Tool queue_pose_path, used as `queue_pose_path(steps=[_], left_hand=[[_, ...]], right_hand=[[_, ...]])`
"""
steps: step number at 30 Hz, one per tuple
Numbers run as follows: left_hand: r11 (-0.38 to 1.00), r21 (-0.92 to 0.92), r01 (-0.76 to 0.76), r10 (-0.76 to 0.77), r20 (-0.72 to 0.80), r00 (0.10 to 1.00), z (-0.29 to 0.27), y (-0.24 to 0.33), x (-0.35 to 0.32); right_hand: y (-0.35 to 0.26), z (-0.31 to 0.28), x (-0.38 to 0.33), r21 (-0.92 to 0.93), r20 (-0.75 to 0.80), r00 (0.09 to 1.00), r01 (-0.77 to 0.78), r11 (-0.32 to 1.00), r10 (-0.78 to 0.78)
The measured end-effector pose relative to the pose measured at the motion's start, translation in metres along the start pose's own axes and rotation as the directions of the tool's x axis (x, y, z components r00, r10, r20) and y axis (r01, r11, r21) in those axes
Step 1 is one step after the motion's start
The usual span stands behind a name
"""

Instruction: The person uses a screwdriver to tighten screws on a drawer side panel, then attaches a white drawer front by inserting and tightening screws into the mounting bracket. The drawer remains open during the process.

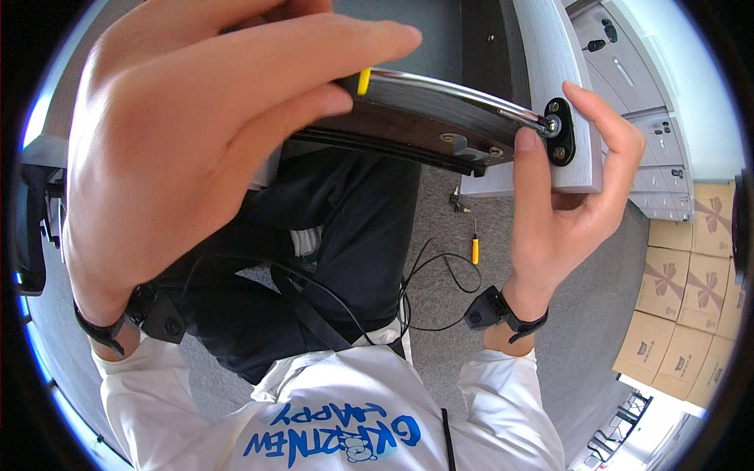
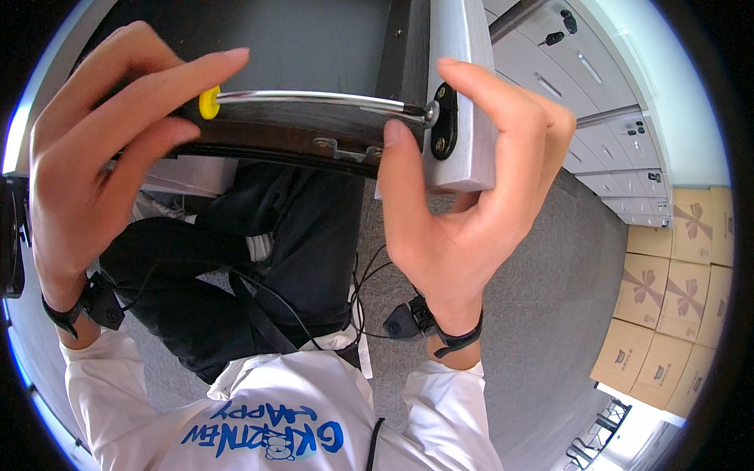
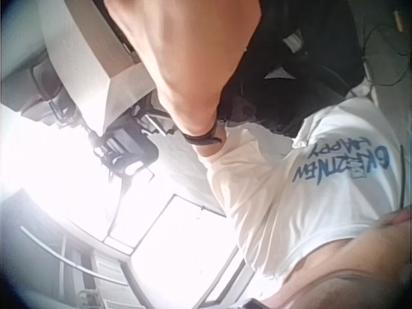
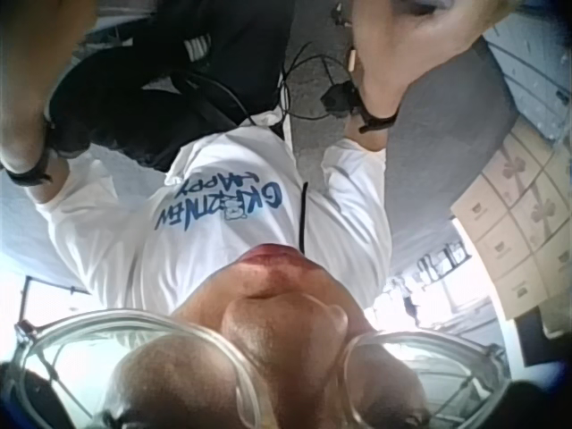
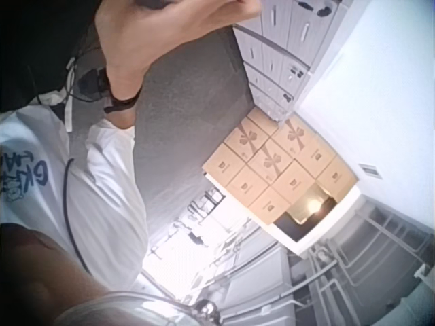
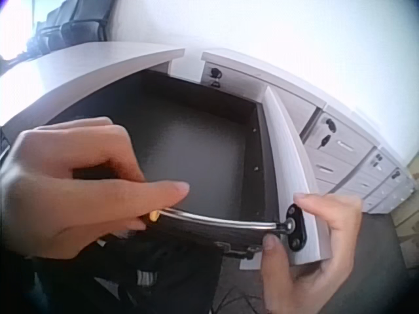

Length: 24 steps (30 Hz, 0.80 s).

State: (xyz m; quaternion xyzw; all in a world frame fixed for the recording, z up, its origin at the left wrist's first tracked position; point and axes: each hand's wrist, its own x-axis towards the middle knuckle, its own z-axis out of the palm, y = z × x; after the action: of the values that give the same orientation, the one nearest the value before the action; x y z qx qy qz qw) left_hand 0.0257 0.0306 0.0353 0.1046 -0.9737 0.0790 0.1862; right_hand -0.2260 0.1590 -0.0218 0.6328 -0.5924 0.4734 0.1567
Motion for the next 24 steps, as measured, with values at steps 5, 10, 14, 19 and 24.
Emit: queue_pose_path(steps=[5, 10, 14, 19, 24], left_hand=[[0.998, 0.046, -0.049, 0.049, -0.012, 0.999, -0.002, -0.003, -0.001], [0.996, 0.092, -0.007, 0.010, -0.032, 0.999, 0.004, -0.005, -0.005], [0.990, 0.135, 0.043, -0.035, -0.057, 0.998, 0.008, -0.006, -0.008], [0.971, 0.188, 0.151, -0.138, -0.080, 0.987, 0.015, -0.002, -0.005], [0.954, 0.117, 0.275, -0.276, -0.014, 0.961, 0.021, 0.001, -0.004]], right_hand=[[-0.003, -0.005, 0.006, -0.081, 0.030, 1.000, 0.009, 0.997, -0.007], [-0.005, -0.013, 0.013, -0.093, 0.080, 0.997, -0.002, 0.996, 0.010], [-0.008, -0.019, 0.018, -0.088, 0.131, 0.991, -0.013, 0.996, 0.024], [-0.012, -0.021, 0.020, -0.090, 0.171, 0.984, -0.041, 0.995, 0.056], [-0.015, -0.023, 0.024, -0.100, 0.211, 0.972, -0.088, 0.991, 0.108]])
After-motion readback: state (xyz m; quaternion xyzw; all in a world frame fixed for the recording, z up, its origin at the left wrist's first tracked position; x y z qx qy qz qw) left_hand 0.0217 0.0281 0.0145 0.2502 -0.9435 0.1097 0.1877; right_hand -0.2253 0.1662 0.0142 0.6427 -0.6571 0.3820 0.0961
